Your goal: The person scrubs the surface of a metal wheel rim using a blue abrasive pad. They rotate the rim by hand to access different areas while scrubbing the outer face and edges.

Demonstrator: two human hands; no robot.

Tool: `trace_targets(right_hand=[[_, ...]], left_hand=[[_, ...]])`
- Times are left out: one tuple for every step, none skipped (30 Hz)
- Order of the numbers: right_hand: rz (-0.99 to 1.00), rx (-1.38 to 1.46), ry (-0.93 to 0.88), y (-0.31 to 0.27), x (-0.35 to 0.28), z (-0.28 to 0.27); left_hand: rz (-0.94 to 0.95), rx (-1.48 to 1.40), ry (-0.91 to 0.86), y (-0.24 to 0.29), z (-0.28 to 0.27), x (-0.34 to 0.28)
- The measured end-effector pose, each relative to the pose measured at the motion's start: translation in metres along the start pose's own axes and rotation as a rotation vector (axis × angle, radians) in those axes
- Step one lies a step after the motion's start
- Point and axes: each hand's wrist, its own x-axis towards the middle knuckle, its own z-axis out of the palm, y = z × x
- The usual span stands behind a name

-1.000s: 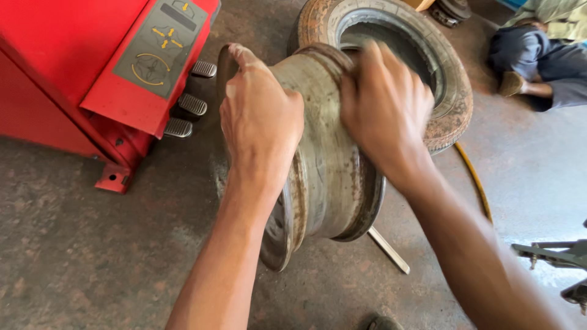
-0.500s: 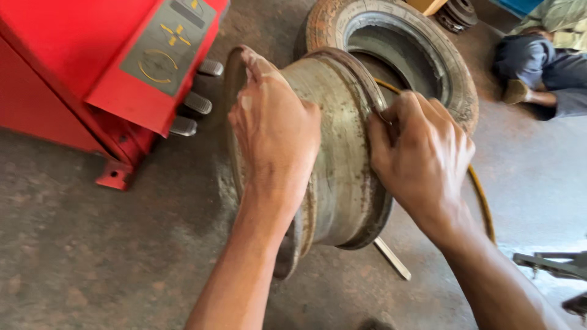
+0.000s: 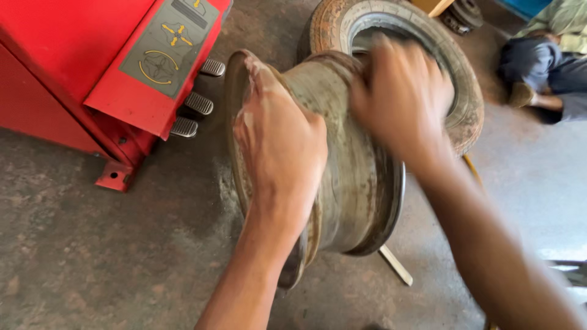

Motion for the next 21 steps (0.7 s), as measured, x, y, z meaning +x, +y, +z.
trace_targets(right_hand=[[-0.076,-0.031,-0.011,0.004,0.027,0.009],[-0.06,-0.027,-0.052,0.004,0.031,0.015],[-0.056,-0.015,-0.058,-0.003,0.047,0.021],[-0.053,-0.003,-0.064,-0.008,0.059,0.022],[-0.074,0.045,-0.01,-0.001,0.041,0.016],[-0.096,0.095,0.043,0.006,0.005,0.004],[-0.065,0.113,0.07,0.006,-0.035,-0.011],[-0.033,0.132,0.098,0.002,-0.073,-0.028],[0.021,0.158,0.118,-0.007,-0.097,-0.037],[0.075,0.184,0.138,-0.011,-0.107,-0.04],[0.03,0.176,0.15,-0.009,-0.102,-0.036],[-0.015,0.168,0.16,-0.004,-0.087,-0.028],[-0.061,0.162,0.171,0.0,-0.066,-0.018],[-0.12,0.132,0.181,0.003,-0.034,-0.007],[-0.188,0.11,0.195,0.003,0.007,0.003],[-0.15,0.107,0.094,-0.004,0.041,0.01],[-0.1,0.092,-0.016,-0.007,0.054,0.011],[-0.14,0.101,0.074,-0.003,0.042,0.008],[-0.184,0.107,0.161,0.003,0.017,0.003],[-0.231,0.114,0.248,0.005,-0.016,-0.003],[-0.155,0.141,0.264,0.002,-0.058,-0.012]], left_hand=[[-0.038,-0.013,-0.035,-0.001,0.001,-0.002],[-0.076,-0.026,-0.07,-0.001,0.002,0.0],[-0.095,-0.038,-0.073,-0.002,0.0,0.013],[-0.076,-0.022,-0.046,-0.001,-0.002,0.024],[-0.077,-0.016,-0.046,-0.001,0.001,0.025],[-0.078,-0.009,-0.045,-0.001,0.005,0.025],[-0.1,0.0,-0.057,-0.003,0.007,0.029],[-0.122,0.009,-0.068,-0.004,0.008,0.032],[-0.145,0.012,-0.082,-0.003,0.01,0.035],[-0.142,0.007,-0.101,-0.003,0.011,0.035],[-0.132,0.008,-0.125,-0.005,0.008,0.035],[-0.123,0.01,-0.149,-0.005,0.006,0.034],[-0.106,0.02,-0.145,-0.004,0.005,0.032],[-0.088,0.031,-0.142,-0.003,0.004,0.03],[-0.074,0.047,-0.127,-0.004,0.001,0.029],[-0.078,0.05,-0.108,-0.005,-0.001,0.03],[-0.08,0.046,-0.107,-0.005,0.001,0.031],[-0.081,0.042,-0.106,-0.005,0.003,0.033],[-0.079,0.058,-0.115,-0.007,0.007,0.037],[-0.077,0.073,-0.125,-0.01,0.01,0.041],[-0.082,0.094,-0.128,-0.015,0.012,0.044]])
